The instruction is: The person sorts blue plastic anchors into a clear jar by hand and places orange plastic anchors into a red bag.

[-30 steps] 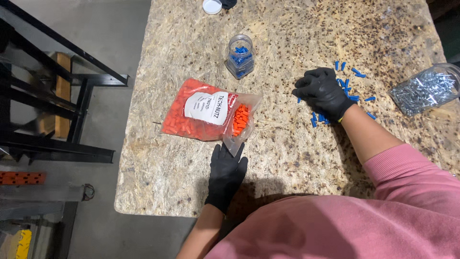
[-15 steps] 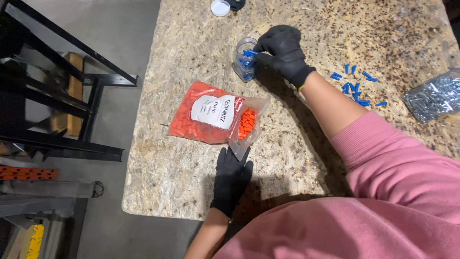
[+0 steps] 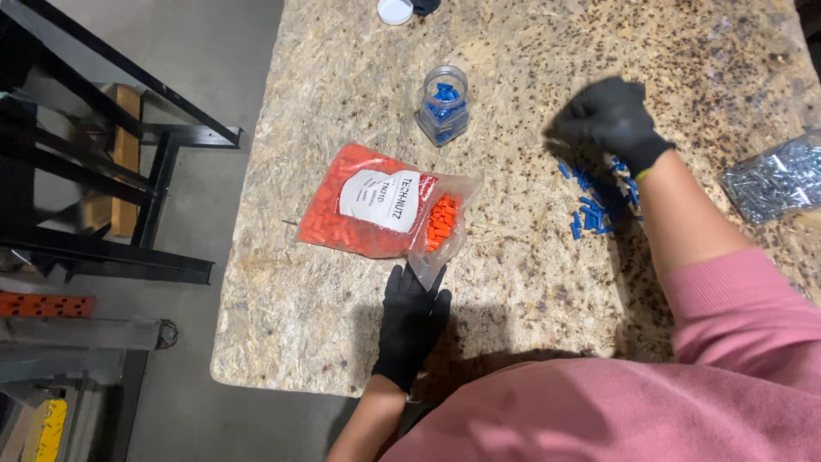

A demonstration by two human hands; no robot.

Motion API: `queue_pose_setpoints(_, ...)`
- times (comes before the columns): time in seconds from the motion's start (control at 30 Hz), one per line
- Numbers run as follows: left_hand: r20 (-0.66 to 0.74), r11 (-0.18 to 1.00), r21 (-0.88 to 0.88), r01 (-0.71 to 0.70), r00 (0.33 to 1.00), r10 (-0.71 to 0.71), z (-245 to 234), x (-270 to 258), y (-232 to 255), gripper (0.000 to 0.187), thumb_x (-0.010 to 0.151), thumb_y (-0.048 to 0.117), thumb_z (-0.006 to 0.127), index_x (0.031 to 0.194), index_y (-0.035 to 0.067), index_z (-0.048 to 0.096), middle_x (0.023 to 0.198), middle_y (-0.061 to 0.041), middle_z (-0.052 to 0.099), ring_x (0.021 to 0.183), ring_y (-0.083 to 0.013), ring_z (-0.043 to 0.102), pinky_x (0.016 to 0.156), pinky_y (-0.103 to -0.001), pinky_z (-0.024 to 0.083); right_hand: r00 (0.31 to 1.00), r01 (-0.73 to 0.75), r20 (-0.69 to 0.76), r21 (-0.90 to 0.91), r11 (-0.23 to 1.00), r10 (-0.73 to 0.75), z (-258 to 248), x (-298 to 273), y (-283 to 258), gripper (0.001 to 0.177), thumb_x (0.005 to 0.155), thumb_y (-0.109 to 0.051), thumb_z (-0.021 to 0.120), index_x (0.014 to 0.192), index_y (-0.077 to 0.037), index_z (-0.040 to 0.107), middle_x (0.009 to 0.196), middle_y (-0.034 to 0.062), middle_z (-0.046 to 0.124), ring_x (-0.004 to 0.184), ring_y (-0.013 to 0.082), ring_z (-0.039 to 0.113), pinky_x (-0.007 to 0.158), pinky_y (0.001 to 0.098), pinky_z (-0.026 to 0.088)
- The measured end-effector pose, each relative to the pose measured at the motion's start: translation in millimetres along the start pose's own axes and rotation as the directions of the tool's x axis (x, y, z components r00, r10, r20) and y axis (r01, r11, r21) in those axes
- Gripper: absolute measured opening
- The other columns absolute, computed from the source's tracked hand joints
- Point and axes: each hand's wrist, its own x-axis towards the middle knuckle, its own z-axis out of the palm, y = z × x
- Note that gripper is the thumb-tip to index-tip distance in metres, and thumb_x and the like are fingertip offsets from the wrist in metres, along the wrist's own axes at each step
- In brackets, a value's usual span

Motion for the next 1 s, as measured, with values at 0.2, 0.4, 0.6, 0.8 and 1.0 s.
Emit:
queue_pose_setpoints(0.2, -0.059, 0.988, 0.148, -0.048, 0.997, 0.057, -4, 2, 3, 0.046, 0.095, 0.037, 0.065, 0.140, 0.025, 0.065, 0.124, -0.017, 0.073, 0.135, -0.0339, 0.057, 0.120, -0.050, 0.036, 0.961, 0.182, -0.107, -0.444, 0.877, -0.254, -46, -71, -92, 0.028, 0.085, -0.044, 0.084, 0.062, -0.036, 0.069, 0.060, -0.0131, 0.063, 0.073, 0.0174, 0.072, 0.079, 0.0297, 0.047)
queue_pose_setpoints(0.4, -0.107, 0.974, 0.213, -0.079, 0.989, 0.104, 4, 0, 1, 0.048, 0.100, 0.040, 0.059, 0.146, 0.025, 0.061, 0.121, -0.020, 0.073, 0.130, -0.0359, 0.061, 0.121, -0.049, 0.036, 0.982, -0.184, -0.001, 0.153, 0.971, 0.186, -37, -78, -107, 0.031, 0.093, -0.036, 0.072, 0.076, -0.011, 0.077, 0.077, 0.0121, 0.071, 0.091, 0.0395, 0.066, 0.102, 0.0400, 0.040)
queue_pose_setpoints(0.6, 0.123, 0.979, 0.202, 0.017, 0.991, -0.043, 25, -9, -12, 0.054, 0.106, 0.050, 0.040, 0.155, 0.029, 0.048, 0.144, -0.014, 0.062, 0.148, -0.0299, 0.043, 0.128, -0.045, 0.018, 0.968, 0.063, -0.246, 0.018, 0.998, -0.057, 44, 15, -72, 0.029, 0.092, -0.045, 0.075, 0.083, -0.017, 0.071, 0.088, 0.0100, 0.065, 0.101, 0.0331, 0.065, 0.098, 0.0416, 0.041)
queue_pose_setpoints(0.8, 0.317, 0.967, 0.203, 0.154, 0.924, -0.214, 19, -1, -6, 0.056, 0.104, 0.052, 0.041, 0.156, 0.032, 0.043, 0.158, -0.009, 0.048, 0.154, -0.0218, 0.031, 0.130, -0.040, 0.011, 0.937, 0.096, -0.345, 0.110, 0.989, -0.052, 55, 102, -132, 0.019, 0.091, -0.045, 0.080, 0.088, -0.027, 0.075, 0.092, 0.0003, 0.068, 0.105, 0.0244, 0.067, 0.100, 0.0380, 0.047)
queue_pose_setpoints(1.0, -0.133, 0.970, 0.240, -0.047, 0.988, 0.081, 13, -4, -4, 0.046, 0.102, 0.041, 0.053, 0.146, 0.026, 0.060, 0.128, -0.013, 0.072, 0.137, -0.0270, 0.057, 0.124, -0.044, 0.032, 0.909, 0.180, -0.407, 0.202, 0.963, -0.085, 26, 92, -110, 0.017, 0.102, -0.033, 0.076, 0.089, -0.023, 0.078, 0.082, -0.0013, 0.070, 0.088, 0.0287, 0.070, 0.088, 0.0405, 0.052)
